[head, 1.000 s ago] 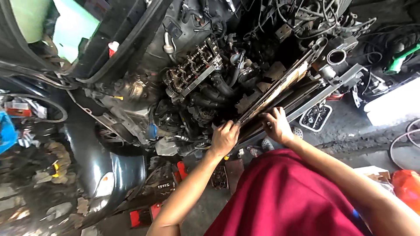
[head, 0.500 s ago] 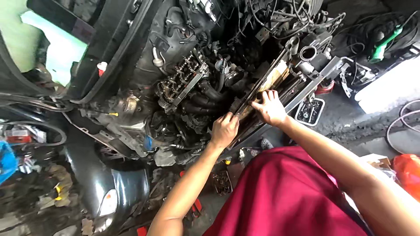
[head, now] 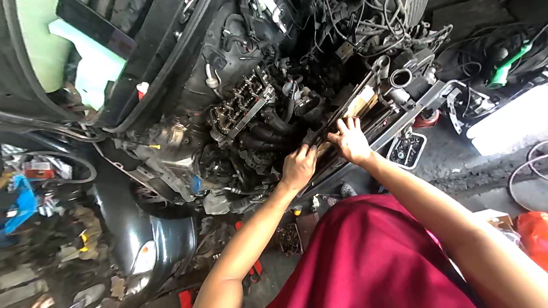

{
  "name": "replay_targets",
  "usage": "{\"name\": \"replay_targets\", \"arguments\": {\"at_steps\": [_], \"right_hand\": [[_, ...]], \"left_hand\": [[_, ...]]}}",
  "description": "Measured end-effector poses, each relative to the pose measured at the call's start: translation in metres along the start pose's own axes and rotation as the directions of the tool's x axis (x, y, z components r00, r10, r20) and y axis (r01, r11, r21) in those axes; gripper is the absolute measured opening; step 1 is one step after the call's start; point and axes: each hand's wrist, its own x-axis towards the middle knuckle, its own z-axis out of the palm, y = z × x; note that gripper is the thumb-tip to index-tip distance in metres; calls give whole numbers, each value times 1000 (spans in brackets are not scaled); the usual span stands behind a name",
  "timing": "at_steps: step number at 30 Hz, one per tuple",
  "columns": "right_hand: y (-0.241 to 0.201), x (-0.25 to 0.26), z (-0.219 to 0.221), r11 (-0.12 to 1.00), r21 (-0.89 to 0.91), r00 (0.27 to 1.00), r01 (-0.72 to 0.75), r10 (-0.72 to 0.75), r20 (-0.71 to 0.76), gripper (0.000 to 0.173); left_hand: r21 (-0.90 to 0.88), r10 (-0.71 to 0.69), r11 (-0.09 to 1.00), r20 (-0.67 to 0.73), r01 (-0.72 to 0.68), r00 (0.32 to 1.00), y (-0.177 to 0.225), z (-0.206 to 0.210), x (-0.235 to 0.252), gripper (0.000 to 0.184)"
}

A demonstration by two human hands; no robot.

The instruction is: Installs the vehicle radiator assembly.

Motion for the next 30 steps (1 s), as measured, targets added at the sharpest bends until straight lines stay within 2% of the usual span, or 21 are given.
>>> {"name": "replay_targets", "arguments": {"at_steps": [4, 10, 25, 30], "right_hand": [[3, -1, 3, 999, 46, 999, 4, -1, -54, 12], [4, -2, 5, 997, 79, 997, -7, 13, -72, 15], [3, -3, 1, 996, 85, 999, -14, 18, -47, 14], [4, -6, 1, 996, 81, 999, -21, 24, -42, 15]], "left_hand": [[5, -10, 1000, 27, 10, 1000, 4, 1, 4, 17], [40, -4, 999, 59, 2, 998, 4, 3, 10, 17], [55, 42, 997, 146, -50, 988, 3, 7, 11, 12], [42, 63, 997, 116, -68, 991, -4, 7, -2, 10]]}}
